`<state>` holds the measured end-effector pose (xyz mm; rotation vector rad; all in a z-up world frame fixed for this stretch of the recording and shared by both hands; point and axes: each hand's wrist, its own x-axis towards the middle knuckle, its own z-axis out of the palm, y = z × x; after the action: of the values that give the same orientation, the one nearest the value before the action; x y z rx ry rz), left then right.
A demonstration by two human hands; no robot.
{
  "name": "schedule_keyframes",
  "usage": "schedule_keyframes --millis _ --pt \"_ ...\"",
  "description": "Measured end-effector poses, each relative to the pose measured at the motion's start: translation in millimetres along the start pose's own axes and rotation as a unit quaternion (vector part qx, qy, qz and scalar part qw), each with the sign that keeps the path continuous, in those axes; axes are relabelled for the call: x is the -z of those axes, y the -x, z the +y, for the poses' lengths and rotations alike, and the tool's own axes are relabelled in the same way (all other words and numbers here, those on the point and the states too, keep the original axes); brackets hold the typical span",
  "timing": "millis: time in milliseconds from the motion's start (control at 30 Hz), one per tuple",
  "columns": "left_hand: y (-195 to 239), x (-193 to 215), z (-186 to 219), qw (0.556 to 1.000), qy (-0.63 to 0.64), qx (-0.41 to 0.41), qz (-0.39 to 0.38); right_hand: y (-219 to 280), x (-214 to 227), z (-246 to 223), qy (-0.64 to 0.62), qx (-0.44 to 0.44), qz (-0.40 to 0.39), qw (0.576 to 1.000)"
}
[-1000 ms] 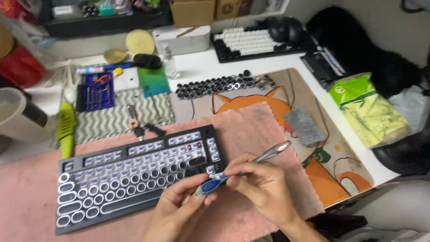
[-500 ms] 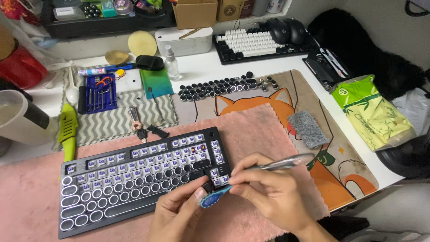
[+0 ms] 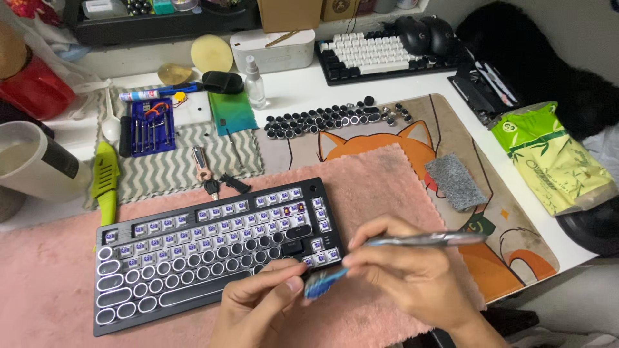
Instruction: The person removes keycaps from a mechanical keyboard one by one, cleans each keycap with a toothbrush, and places them on the desk. The process is repeated for multiple keycaps throughout the clip.
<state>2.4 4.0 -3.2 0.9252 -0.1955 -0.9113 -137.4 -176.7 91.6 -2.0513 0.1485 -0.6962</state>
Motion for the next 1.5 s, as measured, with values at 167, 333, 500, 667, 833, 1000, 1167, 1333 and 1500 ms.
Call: schedule_keyframes --millis 167,333,500,667,833,1000,1167,1333,1500 --pt "-2 -12 11 0.994 -0.105 0.011 0.031 -7 4 -10 0.061 0.013 -0.009 0.998" --pt "-3 -17 15 0.996 -0.09 -0.016 0.015 -8 3 -8 0.117 0.005 0.009 0.993" --pt "-2 -24 21 0.994 -0.103 -0.022 0.012 -8 -2 -4 0.086 0.019 0.035 0.996" --pt "-4 -19 17 0.988 -0.147 0.002 0.038 -8 -1 -2 0.06 0.026 -0.003 0.998" --pt "-5 -18 19 0.974 -0.212 0.042 0.063 -5 -1 5 0.025 0.026 -0.022 0.999" --pt "3 -29 22 0.995 -0.097 -0.03 0.009 -6 -6 9 0.038 -0.02 0.034 0.998" --pt "7 -33 17 0.992 -0.089 -0.089 -0.012 -9 -5 13 0.014 -0.038 0.019 0.999" --pt "7 -40 25 0.989 -0.112 -0.093 -0.015 -4 -5 21 -0.009 -0.067 0.001 0.998" --pt "7 -41 26 0.991 -0.121 -0.05 0.017 -2 -5 17 0.022 -0.08 0.038 0.996"
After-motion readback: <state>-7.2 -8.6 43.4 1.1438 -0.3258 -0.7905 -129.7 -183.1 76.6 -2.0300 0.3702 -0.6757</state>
